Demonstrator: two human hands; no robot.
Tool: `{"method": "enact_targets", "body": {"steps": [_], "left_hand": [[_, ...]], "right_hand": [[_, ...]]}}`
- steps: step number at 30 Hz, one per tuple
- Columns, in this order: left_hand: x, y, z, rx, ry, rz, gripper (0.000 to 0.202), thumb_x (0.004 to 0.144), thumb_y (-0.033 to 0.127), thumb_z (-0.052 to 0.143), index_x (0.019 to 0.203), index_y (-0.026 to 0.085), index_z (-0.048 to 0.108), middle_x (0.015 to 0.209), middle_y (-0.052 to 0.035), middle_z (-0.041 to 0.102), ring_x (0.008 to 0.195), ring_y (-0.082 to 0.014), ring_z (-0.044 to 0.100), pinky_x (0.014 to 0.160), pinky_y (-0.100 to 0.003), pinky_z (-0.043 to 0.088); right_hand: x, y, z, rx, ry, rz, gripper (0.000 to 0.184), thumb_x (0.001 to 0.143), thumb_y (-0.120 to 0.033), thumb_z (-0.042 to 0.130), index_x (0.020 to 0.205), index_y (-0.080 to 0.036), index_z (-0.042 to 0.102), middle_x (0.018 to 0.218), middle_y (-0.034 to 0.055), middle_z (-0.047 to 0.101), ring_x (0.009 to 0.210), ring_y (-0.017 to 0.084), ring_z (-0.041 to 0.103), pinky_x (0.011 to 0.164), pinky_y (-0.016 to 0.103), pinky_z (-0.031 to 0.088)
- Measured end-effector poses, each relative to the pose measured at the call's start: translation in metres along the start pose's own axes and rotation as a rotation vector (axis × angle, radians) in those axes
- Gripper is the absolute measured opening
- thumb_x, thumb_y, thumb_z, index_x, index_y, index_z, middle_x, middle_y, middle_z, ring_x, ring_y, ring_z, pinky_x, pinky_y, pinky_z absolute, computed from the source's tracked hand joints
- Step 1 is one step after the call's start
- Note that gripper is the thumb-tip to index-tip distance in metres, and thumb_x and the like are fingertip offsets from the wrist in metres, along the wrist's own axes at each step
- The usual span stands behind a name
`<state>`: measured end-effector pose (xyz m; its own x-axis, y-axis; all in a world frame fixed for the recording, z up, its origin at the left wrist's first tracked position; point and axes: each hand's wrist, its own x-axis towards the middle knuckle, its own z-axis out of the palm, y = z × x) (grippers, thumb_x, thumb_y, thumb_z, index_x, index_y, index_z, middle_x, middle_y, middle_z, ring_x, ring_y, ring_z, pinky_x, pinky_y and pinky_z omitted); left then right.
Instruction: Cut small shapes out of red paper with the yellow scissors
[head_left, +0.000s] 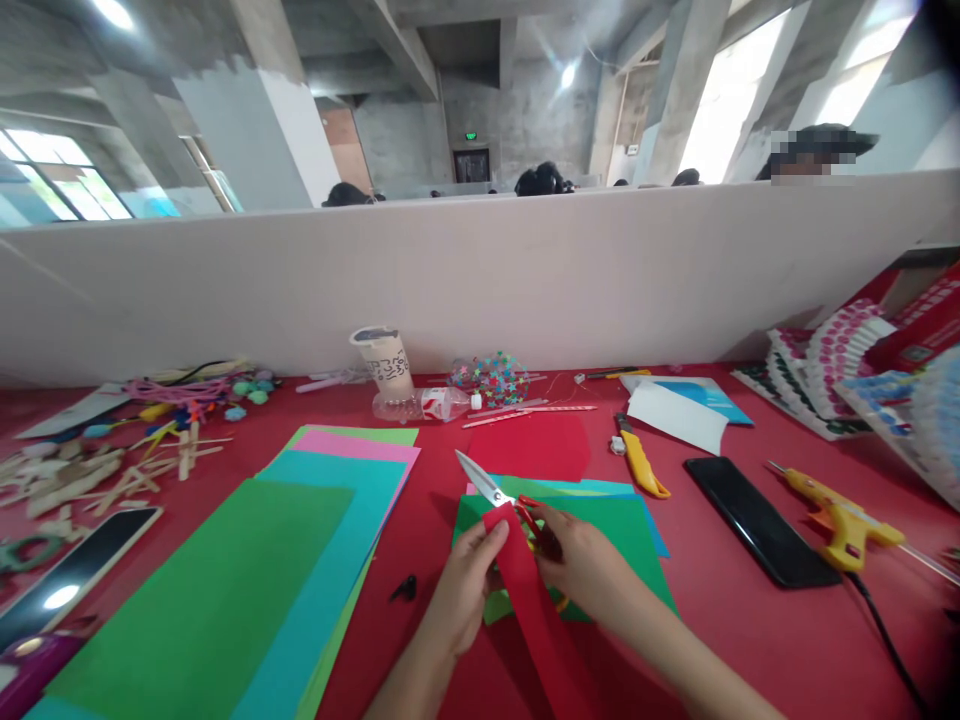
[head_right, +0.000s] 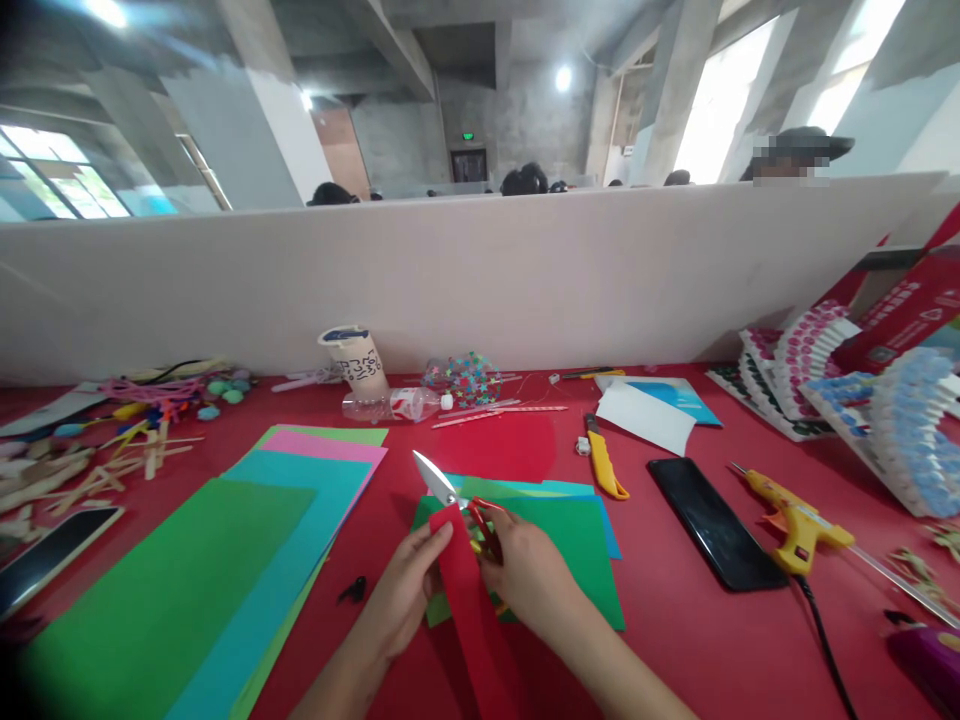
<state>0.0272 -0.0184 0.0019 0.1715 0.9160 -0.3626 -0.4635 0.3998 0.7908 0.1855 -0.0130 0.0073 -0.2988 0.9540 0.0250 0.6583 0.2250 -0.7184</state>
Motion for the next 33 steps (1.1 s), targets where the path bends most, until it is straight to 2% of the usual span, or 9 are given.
{"method": "enact_targets", "body": {"steps": [5,9,14,16,19,23,25,28,33], "left_hand": [[-0.001,0.004,0.000,0.021,-0.001,-0.011,0.035,0.074,0.039,0.072,0.099,0.015,0.068,0.087,-0.0070,0.074,0.077,-0.0196,0.069,0.068,-0.026,0.052],[-0.005,0.011,0.002,0.048,0.010,-0.017,0.035,0.074,0.042,0.071,0.095,0.015,0.068,0.076,-0.0061,0.073,0.067,-0.0194,0.069,0.061,-0.026,0.051],[-0.015,0.005,0.010,0.265,-0.285,-0.177,0.033,0.079,0.040,0.064,0.099,0.013,0.069,0.076,-0.0078,0.072,0.066,-0.0202,0.068,0.065,-0.030,0.052],[-0.016,0.000,0.011,0.487,-0.346,-0.117,0.033,0.083,0.041,0.056,0.099,0.014,0.069,0.077,-0.0067,0.072,0.068,-0.0206,0.067,0.067,-0.031,0.052],[-0.012,-0.001,0.009,0.768,-0.294,0.063,0.038,0.087,0.046,0.048,0.090,0.014,0.069,0.079,-0.0064,0.070,0.077,-0.0210,0.065,0.071,-0.030,0.050],[0.003,0.011,-0.003,0.970,-0.134,0.244,0.043,0.090,0.049,0.037,0.088,0.015,0.065,0.084,-0.0083,0.068,0.078,-0.0207,0.062,0.073,-0.031,0.048],[0.013,0.018,-0.010,1.094,-0.063,0.357,0.033,0.088,0.044,0.044,0.091,0.017,0.063,0.100,-0.0107,0.066,0.097,-0.0237,0.059,0.088,-0.034,0.044],[0.031,0.023,-0.018,1.284,0.036,0.467,0.033,0.081,0.040,0.053,0.104,0.018,0.062,0.125,-0.0156,0.056,0.125,-0.0310,0.042,0.105,-0.046,0.029],[0.057,0.009,-0.021,1.531,0.096,0.515,0.064,0.078,0.047,0.056,0.128,0.008,0.049,0.143,-0.0262,0.038,0.136,-0.0390,0.029,0.108,-0.055,0.020]], "right_hand": [[0.001,0.011,-0.008,0.103,-0.034,0.152,0.024,0.092,-0.026,0.060,0.115,-0.017,0.060,0.108,0.0057,0.066,0.084,0.020,0.067,0.072,0.038,0.056],[0.004,0.018,-0.022,0.269,0.015,0.236,0.026,0.092,-0.025,0.060,0.117,-0.017,0.059,0.115,0.0067,0.063,0.091,0.022,0.066,0.076,0.041,0.055],[-0.001,0.010,-0.026,0.506,-0.051,0.297,0.021,0.094,-0.027,0.057,0.112,-0.015,0.059,0.099,0.0039,0.066,0.070,0.015,0.066,0.059,0.030,0.056],[-0.003,0.006,-0.022,0.579,-0.090,0.304,0.019,0.094,-0.025,0.058,0.110,-0.015,0.060,0.094,0.0026,0.066,0.064,0.013,0.065,0.054,0.027,0.055],[-0.004,0.007,-0.019,0.651,-0.087,0.320,0.018,0.093,-0.023,0.058,0.109,-0.015,0.060,0.092,0.0017,0.066,0.062,0.012,0.064,0.052,0.026,0.054],[-0.004,0.026,-0.031,0.737,0.007,0.322,0.020,0.093,-0.024,0.059,0.112,-0.016,0.059,0.098,0.0034,0.066,0.070,0.015,0.066,0.058,0.030,0.056],[-0.005,0.041,-0.040,0.777,0.053,0.335,0.022,0.094,-0.026,0.058,0.113,-0.016,0.059,0.103,0.0047,0.066,0.075,0.017,0.066,0.062,0.032,0.057],[-0.004,0.066,-0.045,0.824,0.093,0.381,0.023,0.093,-0.027,0.058,0.114,-0.016,0.059,0.107,0.0058,0.065,0.082,0.019,0.067,0.068,0.036,0.057],[-0.001,0.085,-0.039,0.877,0.091,0.441,0.026,0.093,-0.027,0.058,0.117,-0.017,0.058,0.113,0.0070,0.064,0.088,0.021,0.066,0.073,0.039,0.056]]}}
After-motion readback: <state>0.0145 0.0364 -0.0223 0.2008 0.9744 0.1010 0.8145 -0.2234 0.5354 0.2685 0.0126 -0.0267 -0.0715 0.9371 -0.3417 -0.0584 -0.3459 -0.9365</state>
